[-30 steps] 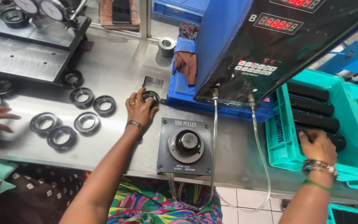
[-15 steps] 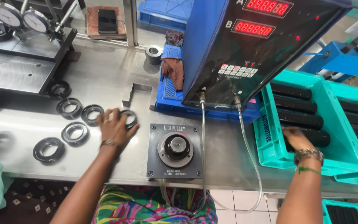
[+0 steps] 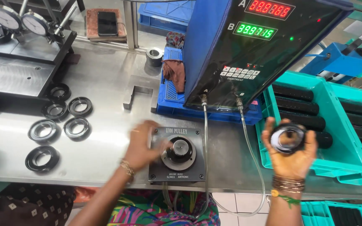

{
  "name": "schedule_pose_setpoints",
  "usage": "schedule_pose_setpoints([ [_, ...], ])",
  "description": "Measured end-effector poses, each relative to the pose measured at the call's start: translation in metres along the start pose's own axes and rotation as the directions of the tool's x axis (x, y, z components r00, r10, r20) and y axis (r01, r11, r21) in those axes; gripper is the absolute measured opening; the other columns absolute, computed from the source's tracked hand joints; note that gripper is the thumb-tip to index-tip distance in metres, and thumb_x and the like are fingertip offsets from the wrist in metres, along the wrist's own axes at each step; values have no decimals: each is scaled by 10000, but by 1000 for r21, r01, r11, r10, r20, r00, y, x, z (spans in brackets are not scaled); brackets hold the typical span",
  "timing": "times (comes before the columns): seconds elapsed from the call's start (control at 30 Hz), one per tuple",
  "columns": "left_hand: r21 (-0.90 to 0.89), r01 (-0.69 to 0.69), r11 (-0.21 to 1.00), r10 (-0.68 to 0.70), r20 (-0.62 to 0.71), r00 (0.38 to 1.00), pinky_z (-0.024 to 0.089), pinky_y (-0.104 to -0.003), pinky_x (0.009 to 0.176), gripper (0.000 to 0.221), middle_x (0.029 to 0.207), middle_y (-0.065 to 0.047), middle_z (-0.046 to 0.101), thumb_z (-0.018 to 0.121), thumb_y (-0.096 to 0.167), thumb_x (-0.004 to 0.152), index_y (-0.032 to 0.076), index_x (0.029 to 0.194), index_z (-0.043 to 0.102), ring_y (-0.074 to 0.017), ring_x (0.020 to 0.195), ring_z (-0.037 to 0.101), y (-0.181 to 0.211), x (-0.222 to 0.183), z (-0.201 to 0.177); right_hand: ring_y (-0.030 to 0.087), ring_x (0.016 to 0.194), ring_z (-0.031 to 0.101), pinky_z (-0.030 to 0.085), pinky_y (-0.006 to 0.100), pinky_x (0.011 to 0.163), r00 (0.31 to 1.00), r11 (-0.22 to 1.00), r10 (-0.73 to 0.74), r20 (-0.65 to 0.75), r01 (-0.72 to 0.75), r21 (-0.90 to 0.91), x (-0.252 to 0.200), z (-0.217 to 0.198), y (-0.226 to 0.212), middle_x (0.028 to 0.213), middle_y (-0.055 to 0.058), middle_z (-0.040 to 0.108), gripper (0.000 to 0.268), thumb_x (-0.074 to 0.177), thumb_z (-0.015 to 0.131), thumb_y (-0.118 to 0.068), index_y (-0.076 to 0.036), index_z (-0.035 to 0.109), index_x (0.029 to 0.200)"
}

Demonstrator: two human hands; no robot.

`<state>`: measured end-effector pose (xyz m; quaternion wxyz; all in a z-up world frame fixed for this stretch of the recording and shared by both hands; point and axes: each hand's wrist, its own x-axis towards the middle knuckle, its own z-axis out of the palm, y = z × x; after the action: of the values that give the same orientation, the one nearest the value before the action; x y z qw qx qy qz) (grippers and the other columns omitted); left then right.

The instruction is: Inspecting metal bearings using a digital inspection machine at a quality control station.

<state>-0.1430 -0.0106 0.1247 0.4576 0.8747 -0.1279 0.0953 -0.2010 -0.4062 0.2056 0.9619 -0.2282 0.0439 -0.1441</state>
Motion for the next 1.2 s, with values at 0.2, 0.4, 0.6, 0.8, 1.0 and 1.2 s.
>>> schedule_pose_setpoints([
  [0.2, 207, -418, 885, 411, 81, 908, 469, -455, 855, 792, 1069, -166, 613, 871, 581, 621, 35, 1142, 634, -358, 996, 568, 40, -7, 22, 403, 1197, 615, 561, 594, 849, 986, 966, 151, 77, -130, -224, -5, 9, 61, 1232, 113, 652, 227, 1007, 656, -364, -173, 606, 1118],
  [0.4, 100, -426, 899, 423, 50, 905, 476, -428, 890, 658, 1051, -116, 604, 859, 488, 679, 50, 1112, 628, -322, 998, 586, 62, -1, 5, 350, 1084, 680, 599, 510, 802, 965, 749, 105, 241, 82, -657, -21, 30, 111, 1195, 141, 634, 265, 935, 663, -178, -132, 494, 1133],
  [0.6, 118, -265, 957, 289, -304, 908, 505, -395, 779, 538, 1025, -110, 619, 870, 531, 717, 65, 845, 634, -282, 929, 614, 15, 49, -17, 299, 1092, 657, 554, 405, 892, 655, -298, 223, 722, 751, -589, -50, 74, 183, 1198, 89, 647, 258, 786, 795, -214, -97, 683, 987],
  [0.8, 383, 135, 914, -83, -148, 986, 512, -429, 750, 550, 903, -109, 564, 889, 570, 681, 74, 749, 662, -299, 873, 599, -102, 56, 7, 340, 1191, 596, 479, 485, 1011, 498, -337, 473, 727, 864, -373, -50, 67, 202, 1211, 90, 640, 266, 831, 790, -302, -119, 710, 1007],
  [1.0, 428, -72, 901, 159, -170, 973, 503, -454, 821, 450, 1228, -166, 586, 865, 420, 678, 87, 950, 732, -347, 1007, 608, -107, 55, 18, 243, 1061, 698, 559, 401, 949, 693, -379, -59, 718, 650, -659, 20, 53, 64, 1104, 55, 748, 84, 917, 719, -127, -129, 716, 1000],
  [1.2, 522, -58, 851, 133, -108, 985, 487, -457, 856, 314, 1449, -182, 509, 720, 188, 875, 94, 1174, 695, -334, 1059, 599, -133, 85, 38, 394, 1192, 602, 473, 481, 1010, 975, -782, 7, 220, 143, -606, 149, -116, -101, 1318, 179, 658, 497, 827, 538, -28, -134, 695, 1286],
])
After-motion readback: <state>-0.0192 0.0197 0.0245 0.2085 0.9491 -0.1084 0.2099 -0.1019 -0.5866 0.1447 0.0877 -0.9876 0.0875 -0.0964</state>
